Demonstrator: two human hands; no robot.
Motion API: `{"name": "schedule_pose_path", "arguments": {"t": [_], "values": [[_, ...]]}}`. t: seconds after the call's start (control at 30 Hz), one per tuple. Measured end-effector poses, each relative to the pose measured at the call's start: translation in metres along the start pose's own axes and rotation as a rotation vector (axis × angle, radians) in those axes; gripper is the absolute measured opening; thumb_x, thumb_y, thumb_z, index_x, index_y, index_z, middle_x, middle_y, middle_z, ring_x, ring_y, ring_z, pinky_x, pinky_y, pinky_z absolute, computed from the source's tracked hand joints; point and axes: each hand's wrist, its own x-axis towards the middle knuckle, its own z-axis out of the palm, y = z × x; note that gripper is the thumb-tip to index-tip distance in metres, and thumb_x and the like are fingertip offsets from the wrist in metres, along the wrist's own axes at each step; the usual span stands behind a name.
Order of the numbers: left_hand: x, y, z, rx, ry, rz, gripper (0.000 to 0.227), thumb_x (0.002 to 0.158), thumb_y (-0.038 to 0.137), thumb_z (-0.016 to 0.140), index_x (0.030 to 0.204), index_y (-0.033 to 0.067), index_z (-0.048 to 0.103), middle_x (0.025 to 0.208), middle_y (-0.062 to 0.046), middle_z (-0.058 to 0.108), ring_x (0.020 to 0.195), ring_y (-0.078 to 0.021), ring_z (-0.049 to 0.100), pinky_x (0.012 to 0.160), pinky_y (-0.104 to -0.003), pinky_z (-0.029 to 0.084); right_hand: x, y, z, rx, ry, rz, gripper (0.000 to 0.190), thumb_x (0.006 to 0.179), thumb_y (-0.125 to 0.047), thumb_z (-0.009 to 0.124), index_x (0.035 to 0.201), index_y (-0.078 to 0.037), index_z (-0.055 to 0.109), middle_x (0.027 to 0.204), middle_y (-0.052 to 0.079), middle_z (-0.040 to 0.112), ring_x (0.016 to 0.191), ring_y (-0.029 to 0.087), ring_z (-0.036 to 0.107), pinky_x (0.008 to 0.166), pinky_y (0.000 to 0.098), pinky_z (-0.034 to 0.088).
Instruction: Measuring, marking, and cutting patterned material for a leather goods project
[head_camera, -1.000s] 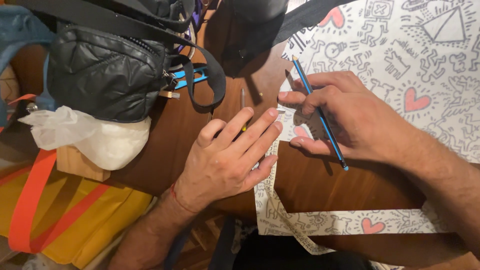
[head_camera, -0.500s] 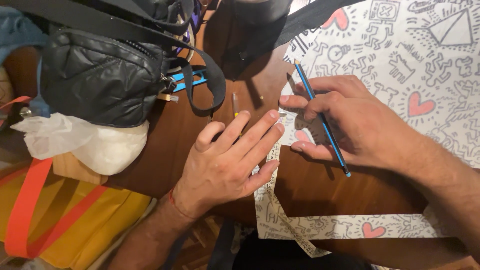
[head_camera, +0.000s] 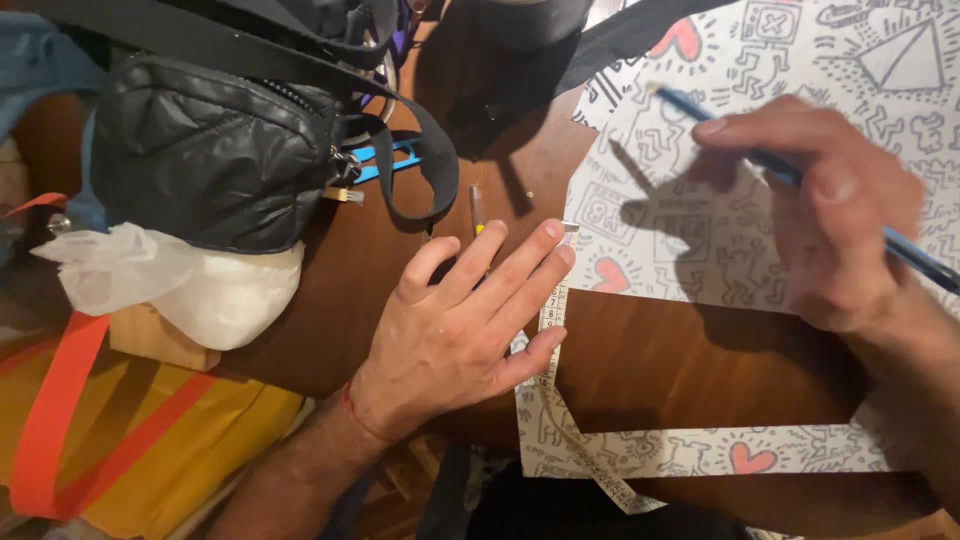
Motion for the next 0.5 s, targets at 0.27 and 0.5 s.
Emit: {"name": "schedule_pose_path", "arguments": {"t": [0.27, 0.5], "values": [[-0.002, 0.0, 0.002, -0.016, 0.007, 0.002, 0.046, 0.107, 0.048, 0.053, 0.138, 0.0183, 0.068, 0.149, 0.001, 0.061, 0.123, -0.0231, 0.062, 0.1, -0.038, 0.038, 0.042, -0.062, 0.03, -0.288, -0.117, 0.134, 0.011, 0.088, 0.003, 0.076, 0.1, 0.004, 0.073, 0.092, 0.014, 0.075, 0.079, 0.017, 0.072, 0.071, 0.0217, 0.057], [0.004, -0.001, 0.0, -0.047, 0.061, -0.029, 0.044, 0.107, 0.041, 0.044, 0.132, 0.0169, 0.072, 0.143, 0.0, 0.066, 0.118, -0.0231, 0.066, 0.099, -0.037, 0.04, 0.051, -0.037, 0.034, -0.371, -0.288, 0.085, 0.009, 0.09, -0.009, 0.071, 0.097, -0.005, 0.075, 0.081, 0.003, 0.074, 0.065, 0.009, 0.066, 0.061, 0.0203, 0.052]]}}
